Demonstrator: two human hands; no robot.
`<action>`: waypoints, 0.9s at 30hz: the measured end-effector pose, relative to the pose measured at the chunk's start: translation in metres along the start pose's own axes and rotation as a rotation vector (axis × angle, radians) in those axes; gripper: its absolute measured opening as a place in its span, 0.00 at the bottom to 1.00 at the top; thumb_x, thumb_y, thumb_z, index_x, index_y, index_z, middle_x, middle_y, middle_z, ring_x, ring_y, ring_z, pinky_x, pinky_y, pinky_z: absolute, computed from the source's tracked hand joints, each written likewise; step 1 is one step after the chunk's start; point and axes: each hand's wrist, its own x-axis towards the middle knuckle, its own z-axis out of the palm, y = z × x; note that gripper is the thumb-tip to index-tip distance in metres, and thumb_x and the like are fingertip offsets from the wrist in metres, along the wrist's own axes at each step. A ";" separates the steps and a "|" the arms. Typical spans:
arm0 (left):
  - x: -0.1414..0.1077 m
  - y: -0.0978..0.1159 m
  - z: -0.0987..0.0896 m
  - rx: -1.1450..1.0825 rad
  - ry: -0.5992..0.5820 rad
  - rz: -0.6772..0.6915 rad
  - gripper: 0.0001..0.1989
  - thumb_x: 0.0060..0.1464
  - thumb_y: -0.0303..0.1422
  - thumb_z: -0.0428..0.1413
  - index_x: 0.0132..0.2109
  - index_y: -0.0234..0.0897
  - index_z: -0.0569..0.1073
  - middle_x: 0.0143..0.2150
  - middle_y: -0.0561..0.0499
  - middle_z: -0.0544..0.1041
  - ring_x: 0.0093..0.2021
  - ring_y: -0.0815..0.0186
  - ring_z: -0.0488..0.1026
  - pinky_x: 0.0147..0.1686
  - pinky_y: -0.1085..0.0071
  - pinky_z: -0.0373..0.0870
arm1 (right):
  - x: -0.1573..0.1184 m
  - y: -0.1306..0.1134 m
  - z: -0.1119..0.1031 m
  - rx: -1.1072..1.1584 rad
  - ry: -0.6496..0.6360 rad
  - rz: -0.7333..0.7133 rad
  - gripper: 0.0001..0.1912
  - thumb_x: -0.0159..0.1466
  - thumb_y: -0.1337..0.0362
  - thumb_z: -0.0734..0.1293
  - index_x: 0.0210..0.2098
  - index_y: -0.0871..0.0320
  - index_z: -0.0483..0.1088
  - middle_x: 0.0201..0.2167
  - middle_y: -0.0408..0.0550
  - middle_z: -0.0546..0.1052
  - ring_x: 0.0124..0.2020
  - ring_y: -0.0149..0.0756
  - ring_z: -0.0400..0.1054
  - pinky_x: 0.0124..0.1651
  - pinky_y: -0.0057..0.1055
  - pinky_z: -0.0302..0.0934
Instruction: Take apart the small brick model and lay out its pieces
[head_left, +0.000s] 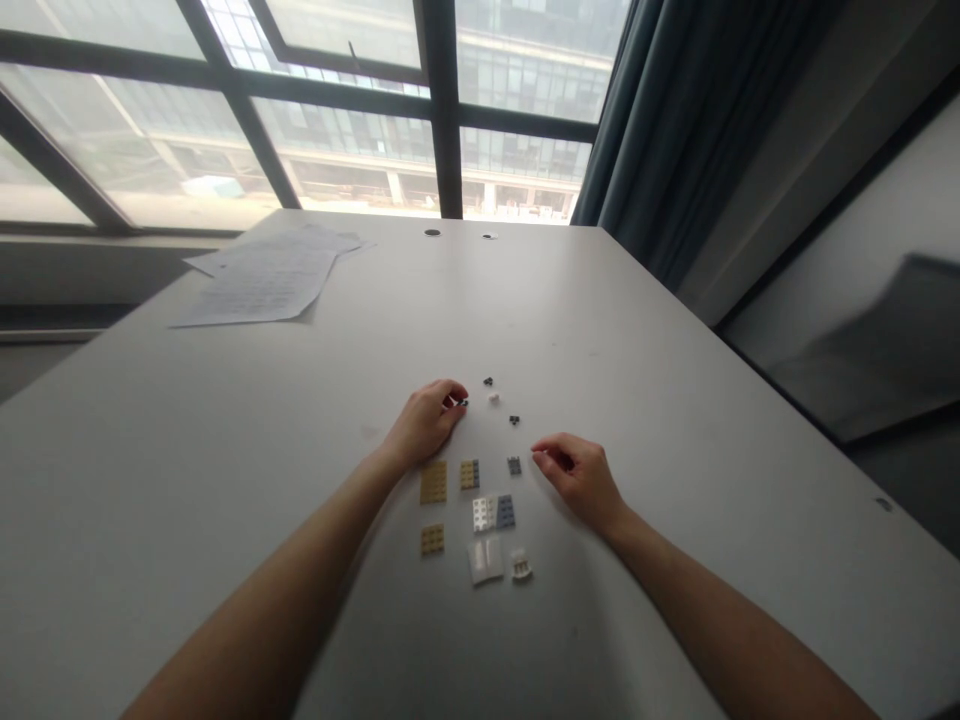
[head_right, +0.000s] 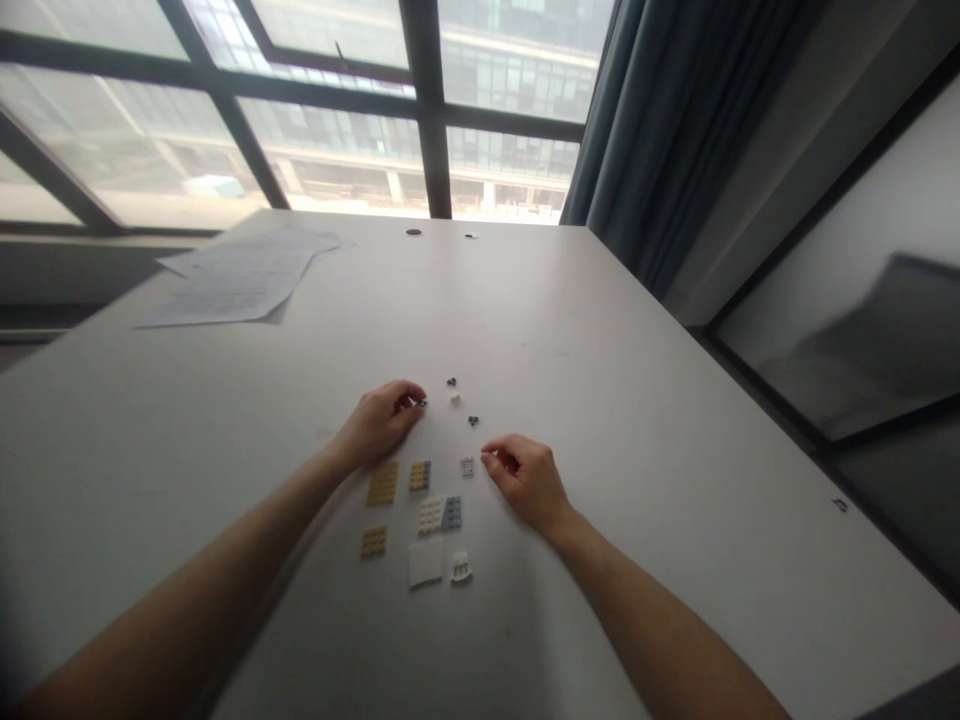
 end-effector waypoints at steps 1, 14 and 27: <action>-0.002 0.001 0.001 -0.054 0.016 -0.014 0.09 0.45 0.34 0.59 0.35 0.37 0.74 0.30 0.51 0.74 0.31 0.65 0.70 0.38 0.67 0.68 | 0.000 0.001 0.000 -0.002 0.001 0.001 0.07 0.61 0.63 0.65 0.32 0.59 0.75 0.22 0.42 0.72 0.22 0.29 0.62 0.27 0.25 0.57; -0.039 0.044 0.007 -1.213 -0.002 -0.319 0.18 0.41 0.25 0.66 0.38 0.38 0.68 0.37 0.54 0.76 0.38 0.70 0.75 0.42 0.73 0.72 | -0.001 0.000 0.000 0.016 0.001 0.026 0.07 0.61 0.63 0.66 0.32 0.59 0.75 0.21 0.41 0.71 0.22 0.29 0.61 0.28 0.26 0.56; -0.052 0.079 0.045 0.173 -0.392 0.352 0.15 0.51 0.19 0.50 0.43 0.39 0.70 0.41 0.50 0.75 0.42 0.65 0.71 0.44 0.67 0.68 | 0.005 0.005 -0.006 0.265 0.291 0.267 0.09 0.59 0.60 0.67 0.33 0.60 0.74 0.20 0.39 0.68 0.22 0.29 0.59 0.27 0.26 0.56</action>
